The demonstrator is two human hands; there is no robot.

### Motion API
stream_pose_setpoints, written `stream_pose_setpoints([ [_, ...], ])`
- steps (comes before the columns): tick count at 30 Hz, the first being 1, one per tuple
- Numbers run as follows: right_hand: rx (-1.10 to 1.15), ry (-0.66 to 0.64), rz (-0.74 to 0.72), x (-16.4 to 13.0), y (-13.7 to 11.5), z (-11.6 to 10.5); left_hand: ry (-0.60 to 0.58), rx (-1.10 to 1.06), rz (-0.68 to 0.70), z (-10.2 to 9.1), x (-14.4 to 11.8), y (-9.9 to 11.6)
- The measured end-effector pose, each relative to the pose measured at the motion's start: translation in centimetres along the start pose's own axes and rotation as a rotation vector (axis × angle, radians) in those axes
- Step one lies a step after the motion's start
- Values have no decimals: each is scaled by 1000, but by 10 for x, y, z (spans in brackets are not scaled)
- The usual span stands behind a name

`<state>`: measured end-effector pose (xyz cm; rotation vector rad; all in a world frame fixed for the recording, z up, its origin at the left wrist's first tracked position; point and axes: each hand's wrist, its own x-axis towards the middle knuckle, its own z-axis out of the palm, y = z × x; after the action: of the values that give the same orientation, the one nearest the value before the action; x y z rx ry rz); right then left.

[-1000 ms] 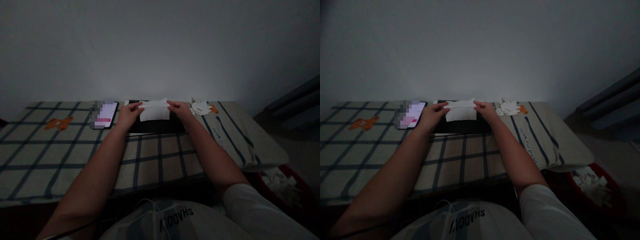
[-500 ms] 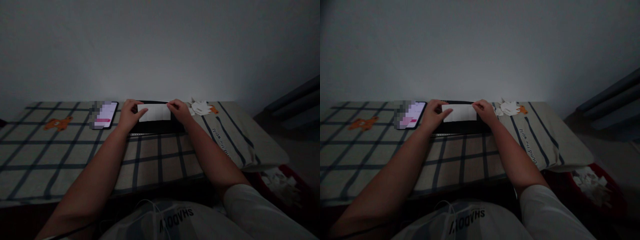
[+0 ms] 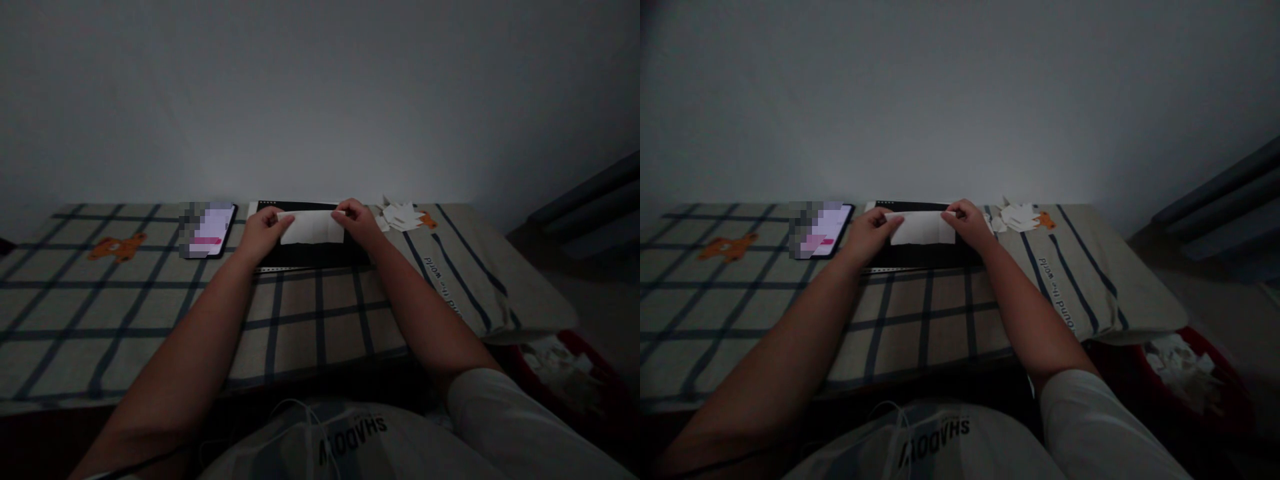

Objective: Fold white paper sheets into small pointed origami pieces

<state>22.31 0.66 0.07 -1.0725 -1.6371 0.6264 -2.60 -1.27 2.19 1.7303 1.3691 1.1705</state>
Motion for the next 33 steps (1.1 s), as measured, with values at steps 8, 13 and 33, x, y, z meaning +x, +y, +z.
stream_pose_setpoints([
  [8, 72, -154, 199, -5, -10, -3, -276, -183, -92, -1, -1, -4],
  [13, 160, -314, 296, -8, -15, 2, -430, -211, -179, -1, -5, 2],
  [33, 55, -452, 193, -16, -18, 19, -436, 15, -131, 17, -10, 0],
])
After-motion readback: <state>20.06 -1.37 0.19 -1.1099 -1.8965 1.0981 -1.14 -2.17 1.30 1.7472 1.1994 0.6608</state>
